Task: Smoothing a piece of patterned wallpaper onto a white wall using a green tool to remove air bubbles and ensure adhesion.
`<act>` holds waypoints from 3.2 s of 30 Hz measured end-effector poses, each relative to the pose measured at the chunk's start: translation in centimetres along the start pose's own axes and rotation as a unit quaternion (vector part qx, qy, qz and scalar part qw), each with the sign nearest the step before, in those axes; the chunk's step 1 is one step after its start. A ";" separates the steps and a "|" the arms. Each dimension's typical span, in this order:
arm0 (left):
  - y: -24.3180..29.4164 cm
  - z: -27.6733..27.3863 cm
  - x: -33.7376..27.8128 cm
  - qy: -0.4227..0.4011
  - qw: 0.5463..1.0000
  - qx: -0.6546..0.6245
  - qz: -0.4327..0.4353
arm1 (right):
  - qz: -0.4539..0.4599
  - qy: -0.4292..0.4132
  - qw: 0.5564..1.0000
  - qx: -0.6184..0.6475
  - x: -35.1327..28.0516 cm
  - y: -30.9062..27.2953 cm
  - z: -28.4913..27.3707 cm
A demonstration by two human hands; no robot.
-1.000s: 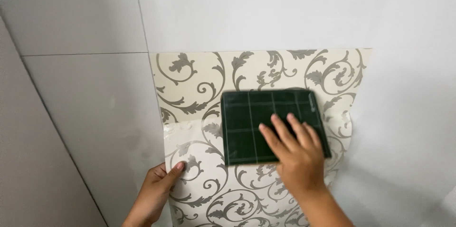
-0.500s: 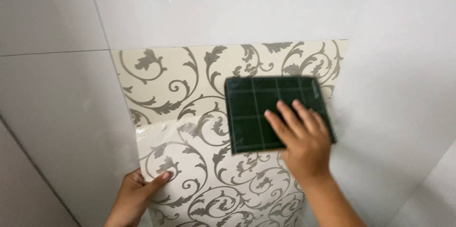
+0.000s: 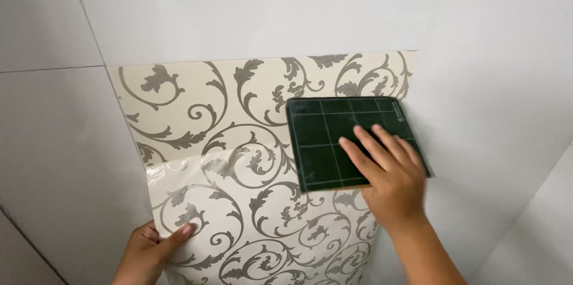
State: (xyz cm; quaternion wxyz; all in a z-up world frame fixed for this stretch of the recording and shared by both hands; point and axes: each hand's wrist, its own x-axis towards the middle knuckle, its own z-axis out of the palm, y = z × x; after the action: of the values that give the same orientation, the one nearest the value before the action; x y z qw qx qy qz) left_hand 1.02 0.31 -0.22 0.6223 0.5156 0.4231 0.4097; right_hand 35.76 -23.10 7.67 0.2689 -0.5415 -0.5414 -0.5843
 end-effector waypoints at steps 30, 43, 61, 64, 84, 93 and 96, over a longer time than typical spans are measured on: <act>0.7 0.7 -0.1 0.037 0.998 -0.005 -0.044 | 0.046 -0.062 0.997 0.029 -7.4 2.7 -1.2; -1.5 -0.4 1.8 0.020 1.000 -0.012 0.004 | 0.031 -0.040 0.998 0.039 -8.0 1.4 1.7; 0.4 0.7 -0.5 0.002 0.999 -0.044 -0.005 | 0.034 -0.023 0.999 0.032 -2.4 -5.0 1.7; -0.3 0.0 0.2 -0.003 1.000 -0.022 0.005 | 0.046 -0.056 0.996 0.047 -4.8 -6.0 1.1; -0.1 0.6 -0.7 -0.085 0.993 -0.079 0.036 | 0.023 -0.090 0.994 0.065 -5.2 -8.3 0.9; 1.0 0.7 -1.3 -0.081 0.994 -0.075 0.023 | 0.030 0.000 0.998 0.047 1.8 -10.2 2.0; 1.1 0.7 -1.2 -0.081 0.994 -0.070 0.027 | 0.006 0.001 1.000 0.015 -0.2 -11.7 2.7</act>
State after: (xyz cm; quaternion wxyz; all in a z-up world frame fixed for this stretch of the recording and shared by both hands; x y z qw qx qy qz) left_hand 1.22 -0.85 1.03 0.6779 0.5132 0.3274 0.4121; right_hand 26.17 -17.49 3.00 0.2811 -0.5403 -0.5468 -0.5746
